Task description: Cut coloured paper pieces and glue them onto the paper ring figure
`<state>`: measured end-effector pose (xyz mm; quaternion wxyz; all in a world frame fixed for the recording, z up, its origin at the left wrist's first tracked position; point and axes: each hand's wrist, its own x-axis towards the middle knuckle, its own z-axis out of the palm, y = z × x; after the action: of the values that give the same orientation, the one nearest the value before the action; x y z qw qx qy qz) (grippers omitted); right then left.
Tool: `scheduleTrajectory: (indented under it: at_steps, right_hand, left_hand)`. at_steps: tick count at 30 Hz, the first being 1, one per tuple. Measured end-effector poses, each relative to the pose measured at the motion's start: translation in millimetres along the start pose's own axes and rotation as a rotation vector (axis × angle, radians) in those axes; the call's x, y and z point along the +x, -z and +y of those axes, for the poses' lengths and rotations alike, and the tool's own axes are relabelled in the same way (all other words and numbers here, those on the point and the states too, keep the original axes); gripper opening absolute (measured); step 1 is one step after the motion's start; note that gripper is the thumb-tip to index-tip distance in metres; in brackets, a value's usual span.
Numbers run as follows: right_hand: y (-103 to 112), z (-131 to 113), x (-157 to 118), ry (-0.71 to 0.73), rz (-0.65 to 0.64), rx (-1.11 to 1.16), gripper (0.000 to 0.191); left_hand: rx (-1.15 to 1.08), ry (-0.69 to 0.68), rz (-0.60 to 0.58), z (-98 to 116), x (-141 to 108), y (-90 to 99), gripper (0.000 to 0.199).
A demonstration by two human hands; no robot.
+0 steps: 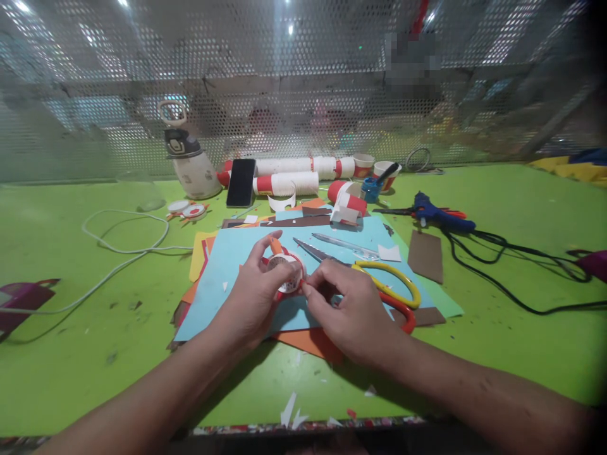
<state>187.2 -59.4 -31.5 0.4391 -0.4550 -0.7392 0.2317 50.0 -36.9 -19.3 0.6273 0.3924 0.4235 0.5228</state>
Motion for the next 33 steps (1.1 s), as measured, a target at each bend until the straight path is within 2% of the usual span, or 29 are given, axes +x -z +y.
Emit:
scheduleTrajectory:
  at_steps: [5,9,14,18,25,29,33]
  right_hand:
    - [2,-2,2,0.01,-0.005,-0.016,0.017]
    - [6,-6,3,0.015,-0.015,-0.025,0.015]
    - [15,-10,4,-0.019,0.042,0.03,0.002]
    - [20,-10,7,0.011,0.021,0.002,0.017]
    - [21,-13,9,0.058,0.009,-0.016,0.01]
    - [22,-15,9,0.056,0.025,0.037,0.007]
    - [25,-15,8,0.067,0.036,0.076,0.004]
  left_hand:
    - [-0.049,0.015,-0.045,4,-2,0.2,0.061]
    - [-0.031,-0.025,-0.077,6,-4,2.3,0.067]
    - [0.131,-0.153,-0.029,8,-5,2.8,0.076]
    - [0.243,-0.272,-0.072,2,-9,2.6,0.077]
    - [0.422,-0.42,-0.095,-7,-16,5.1,0.078]
    - [0.411,-0.438,-0.099,-5,-21,3.0,0.082]
    - [0.285,-0.381,-0.179,3,-23,2.5,0.078]
